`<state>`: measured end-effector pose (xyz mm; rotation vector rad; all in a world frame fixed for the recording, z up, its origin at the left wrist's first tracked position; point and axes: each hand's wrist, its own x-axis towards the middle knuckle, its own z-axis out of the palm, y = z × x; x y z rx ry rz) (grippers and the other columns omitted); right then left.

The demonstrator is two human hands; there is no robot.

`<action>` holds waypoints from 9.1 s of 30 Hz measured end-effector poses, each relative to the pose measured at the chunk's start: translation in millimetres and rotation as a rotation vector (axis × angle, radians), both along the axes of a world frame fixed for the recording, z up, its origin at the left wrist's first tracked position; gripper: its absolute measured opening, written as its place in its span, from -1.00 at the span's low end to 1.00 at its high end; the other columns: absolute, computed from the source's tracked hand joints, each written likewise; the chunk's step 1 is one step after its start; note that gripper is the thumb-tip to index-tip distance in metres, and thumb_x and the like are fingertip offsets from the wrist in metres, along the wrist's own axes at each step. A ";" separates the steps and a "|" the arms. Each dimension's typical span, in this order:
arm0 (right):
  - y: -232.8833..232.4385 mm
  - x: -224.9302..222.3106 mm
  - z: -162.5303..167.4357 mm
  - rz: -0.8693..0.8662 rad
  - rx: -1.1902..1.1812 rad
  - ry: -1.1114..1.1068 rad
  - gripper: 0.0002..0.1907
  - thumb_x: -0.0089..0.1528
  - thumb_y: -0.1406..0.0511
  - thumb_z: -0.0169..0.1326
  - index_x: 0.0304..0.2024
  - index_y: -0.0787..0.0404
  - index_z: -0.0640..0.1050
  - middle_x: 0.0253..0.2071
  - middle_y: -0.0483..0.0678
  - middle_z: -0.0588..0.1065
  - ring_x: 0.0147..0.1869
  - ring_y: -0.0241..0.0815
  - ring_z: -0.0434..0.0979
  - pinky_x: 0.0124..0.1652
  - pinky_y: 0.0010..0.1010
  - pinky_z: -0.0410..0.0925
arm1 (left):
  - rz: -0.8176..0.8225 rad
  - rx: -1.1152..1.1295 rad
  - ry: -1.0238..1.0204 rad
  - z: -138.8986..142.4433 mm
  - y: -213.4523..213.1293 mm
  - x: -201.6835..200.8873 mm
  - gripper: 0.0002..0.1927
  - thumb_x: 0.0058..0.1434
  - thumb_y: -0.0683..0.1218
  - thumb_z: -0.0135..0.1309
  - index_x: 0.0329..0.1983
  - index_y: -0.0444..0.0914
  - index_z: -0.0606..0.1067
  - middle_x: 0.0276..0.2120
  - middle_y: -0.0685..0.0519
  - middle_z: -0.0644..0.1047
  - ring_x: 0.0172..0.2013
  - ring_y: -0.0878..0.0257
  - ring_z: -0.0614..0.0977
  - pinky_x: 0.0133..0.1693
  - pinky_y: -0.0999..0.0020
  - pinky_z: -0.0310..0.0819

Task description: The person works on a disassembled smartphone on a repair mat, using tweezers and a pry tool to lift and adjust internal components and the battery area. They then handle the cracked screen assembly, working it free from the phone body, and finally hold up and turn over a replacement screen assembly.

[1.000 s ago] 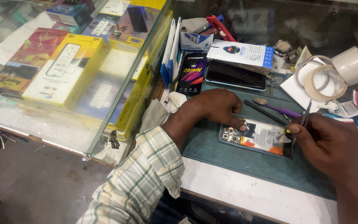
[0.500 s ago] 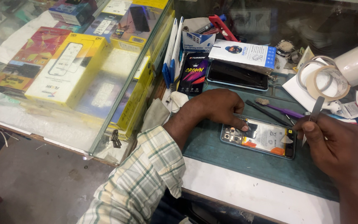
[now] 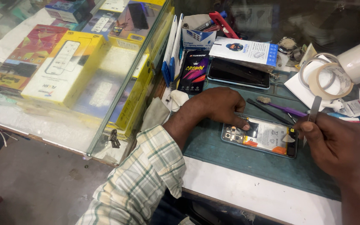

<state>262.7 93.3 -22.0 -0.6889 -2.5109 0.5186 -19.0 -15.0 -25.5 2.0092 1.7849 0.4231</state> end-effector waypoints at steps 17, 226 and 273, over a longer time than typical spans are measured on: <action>-2.6 -1.7 0.9 0.011 -0.063 0.015 -0.66 0.39 0.14 0.00 -0.24 0.24 0.65 -0.54 -0.06 0.56 -0.45 -0.24 0.53 -0.45 -0.40 0.36 | 0.032 -0.003 -0.003 -9.1 4.2 -3.5 -0.42 -0.05 0.39 0.27 -0.49 -0.21 0.55 -0.53 -0.03 0.59 -0.40 0.01 0.66 -0.33 0.06 0.45; 8.6 7.9 19.1 0.115 -0.340 0.080 -0.82 0.35 0.29 0.19 -0.22 0.32 0.58 -0.44 -0.08 0.62 -0.39 -0.46 0.55 -0.41 -0.57 0.35 | 0.096 -0.439 -0.101 25.5 -5.3 8.4 -0.57 -0.10 0.20 0.46 -0.37 -0.18 0.65 -0.60 0.05 0.60 -0.52 0.21 0.60 -0.40 0.18 0.39; 19.6 22.3 6.9 0.082 -0.403 0.562 -0.72 0.55 0.19 0.03 -0.07 0.31 0.52 -0.40 -0.06 0.54 -0.41 -0.35 0.56 -0.35 -0.59 0.39 | -0.041 -0.054 -0.364 34.5 -14.9 10.5 -0.75 -0.09 -0.06 0.43 -0.44 -0.22 0.59 -0.56 0.11 0.65 -0.52 0.30 0.60 -0.45 0.29 0.42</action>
